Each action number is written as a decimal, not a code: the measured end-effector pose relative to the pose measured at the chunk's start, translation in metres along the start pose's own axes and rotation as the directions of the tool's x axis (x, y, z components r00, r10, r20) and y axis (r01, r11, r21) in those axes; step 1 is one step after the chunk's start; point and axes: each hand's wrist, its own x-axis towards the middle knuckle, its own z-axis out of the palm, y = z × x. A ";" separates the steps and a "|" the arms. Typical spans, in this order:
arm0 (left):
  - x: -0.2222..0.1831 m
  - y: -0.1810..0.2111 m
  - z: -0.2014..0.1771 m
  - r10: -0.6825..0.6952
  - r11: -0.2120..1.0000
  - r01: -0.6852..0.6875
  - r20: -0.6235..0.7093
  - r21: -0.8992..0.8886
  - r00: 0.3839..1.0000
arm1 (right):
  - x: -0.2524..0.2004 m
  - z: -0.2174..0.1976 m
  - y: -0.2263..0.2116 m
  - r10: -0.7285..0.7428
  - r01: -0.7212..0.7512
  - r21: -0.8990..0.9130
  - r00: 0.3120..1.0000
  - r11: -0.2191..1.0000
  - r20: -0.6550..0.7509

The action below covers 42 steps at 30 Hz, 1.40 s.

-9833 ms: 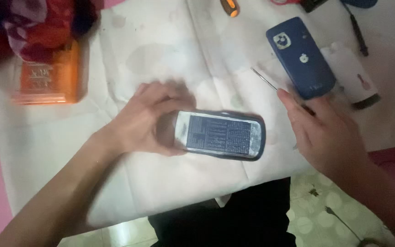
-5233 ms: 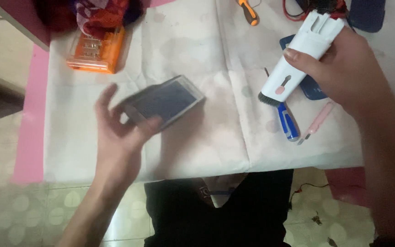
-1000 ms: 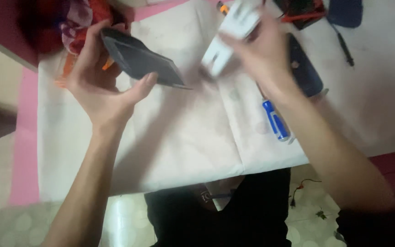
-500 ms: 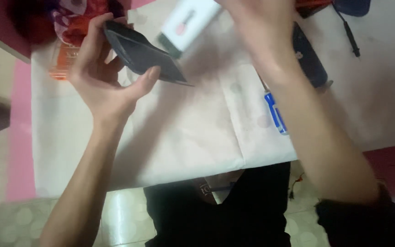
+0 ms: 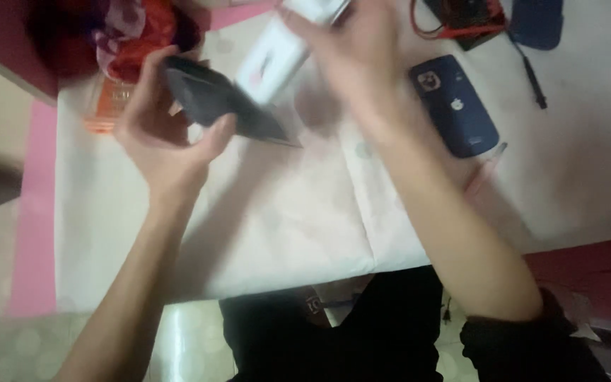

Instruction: Disassembling a smartphone using a screwdriver and prying tools on a repair bench.

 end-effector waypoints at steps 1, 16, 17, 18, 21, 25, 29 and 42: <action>0.003 0.006 0.001 0.043 0.999 -0.043 -0.015 0.034 0.999 | -0.006 -0.001 -0.004 0.141 -0.137 -0.156 0.990 0.978 0.017; 0.014 0.014 -0.004 0.122 0.987 -0.109 -0.108 0.116 0.987 | -0.032 -0.032 0.036 0.356 -0.363 -0.075 0.930 0.929 -0.095; 0.014 0.016 -0.002 0.118 0.991 -0.110 -0.104 0.074 0.988 | -0.034 -0.040 0.044 0.358 -0.356 0.040 0.926 0.934 -0.119; 0.013 0.011 -0.001 0.114 0.992 -0.107 -0.101 0.071 0.988 | -0.031 -0.037 0.039 0.361 -0.359 0.038 0.924 0.933 -0.123; 0.009 -0.006 0.002 0.026 0.998 -0.020 -0.098 0.064 0.995 | -0.031 -0.033 0.027 0.348 -0.318 0.176 0.921 0.932 -0.175; 0.009 -0.021 -0.006 0.083 0.996 -0.077 -0.159 0.041 0.984 | -0.041 -0.046 0.047 0.351 -0.350 0.021 0.935 0.936 -0.052; 0.001 -0.017 -0.001 -0.025 0.999 0.023 -0.072 -0.035 0.997 | -0.034 -0.049 0.018 0.314 -0.285 0.228 0.944 0.931 -0.103; -0.001 -0.005 0.007 0.033 0.997 -0.031 0.028 -0.076 0.999 | -0.045 -0.023 0.026 0.319 -0.223 0.416 0.931 0.881 -0.179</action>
